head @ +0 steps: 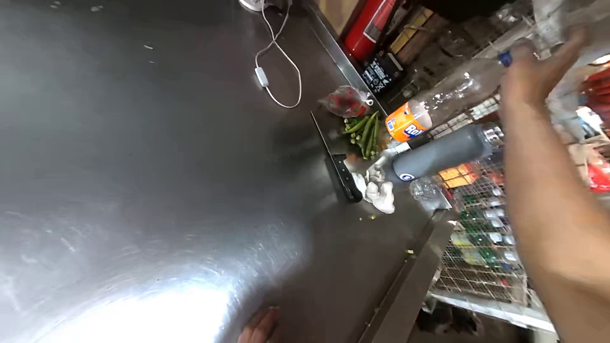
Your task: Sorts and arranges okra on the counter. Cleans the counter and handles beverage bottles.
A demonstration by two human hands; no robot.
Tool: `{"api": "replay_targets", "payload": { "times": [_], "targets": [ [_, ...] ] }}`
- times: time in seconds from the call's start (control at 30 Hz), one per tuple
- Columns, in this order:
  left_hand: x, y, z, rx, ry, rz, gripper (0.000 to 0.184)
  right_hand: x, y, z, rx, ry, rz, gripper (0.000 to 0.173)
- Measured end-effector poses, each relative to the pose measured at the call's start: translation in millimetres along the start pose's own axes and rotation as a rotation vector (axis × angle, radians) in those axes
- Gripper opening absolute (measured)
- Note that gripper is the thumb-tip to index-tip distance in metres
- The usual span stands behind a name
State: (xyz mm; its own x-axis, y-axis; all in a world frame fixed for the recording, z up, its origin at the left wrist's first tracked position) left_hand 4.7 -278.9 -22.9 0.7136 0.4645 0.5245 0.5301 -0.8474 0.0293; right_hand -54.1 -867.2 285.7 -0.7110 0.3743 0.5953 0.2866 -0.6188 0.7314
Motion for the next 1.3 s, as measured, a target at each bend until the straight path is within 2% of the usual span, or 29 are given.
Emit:
{"api": "replay_targets", "payload": {
  "times": [0.07, 0.1, 0.17, 0.23, 0.33, 0.43, 0.53, 0.67, 0.77, 0.83, 0.9, 0.93, 1.03, 1.13, 1.2, 1.3],
  "targets": [
    [0, -1, 3, -0.011, 0.021, -0.005, 0.025, -6, 21, -7, -0.028, -0.1, 0.195, 0.07],
    [0, -1, 3, -0.019, 0.031, -0.012, 0.025, -6, 22, -6, -0.011, -0.188, 0.308, 0.056],
    [1, -1, 2, -0.028, 0.034, -0.024, 0.023, 1, 12, 3, 0.042, -0.349, 0.446, 0.043],
    [1, -1, 2, -0.032, 0.03, -0.026, 0.023, 17, -8, 15, 0.116, -0.439, 0.419, 0.039],
    [0, -2, 4, -0.054, 0.035, -0.044, 0.022, 53, -47, 19, 0.184, -0.437, 0.256, 0.046],
    [0, -2, 4, -0.084, 0.04, -0.06, 0.02, 93, -83, 31, 0.185, -0.361, 0.083, 0.051],
    [-3, -2, 6, -0.114, 0.041, -0.114, 0.018, 122, -111, 32, 0.1, -0.225, 0.015, 0.057],
    [-3, -6, 9, -0.164, -0.065, -0.191, 0.021, 133, -147, 45, -0.018, 0.185, -0.039, 0.049],
    [33, -17, -19, -0.266, -0.089, -0.206, 0.02, 123, -168, 93, 0.086, 0.436, 0.033, 0.039],
    [72, -25, -51, -0.331, -0.101, -0.287, 0.019, 116, -187, 140, 0.233, 0.56, 0.151, 0.032],
    [114, -23, -79, -0.322, -0.061, -0.401, 0.018, 111, -209, 190, 0.309, 0.595, 0.299, 0.031],
    [134, -18, -90, -0.295, -0.017, -0.436, 0.028, 109, -222, 212, 0.334, 0.594, 0.367, 0.031],
    [174, 3, -103, -0.245, 0.098, -0.486, 0.074, 104, -265, 274, 0.506, 0.62, 0.485, 0.035],
    [189, 18, -103, -0.166, 0.122, -0.381, 0.103, 112, -295, 326, 0.662, 0.687, 0.589, 0.04],
    [194, 18, -100, -0.139, 0.075, -0.343, 0.109, 115, -299, 344, 0.693, 0.741, 0.654, 0.041],
    [198, 7, -95, -0.163, 0.018, -0.407, 0.103, 120, -291, 355, 0.611, 0.835, 0.674, 0.038]
  ]
}}
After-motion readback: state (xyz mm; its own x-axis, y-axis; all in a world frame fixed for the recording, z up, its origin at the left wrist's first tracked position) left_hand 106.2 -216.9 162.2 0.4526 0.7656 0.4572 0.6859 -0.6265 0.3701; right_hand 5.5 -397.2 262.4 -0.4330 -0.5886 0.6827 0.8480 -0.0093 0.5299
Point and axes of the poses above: each hand's wrist, its own y-axis towards the middle knuckle, its own x-axis out of the back of the hand, z = x × y, the point moved 2 cm from there along y, towards the middle knuckle, and after that the axes turned 11 degrees about x, right-handed, at the moved point
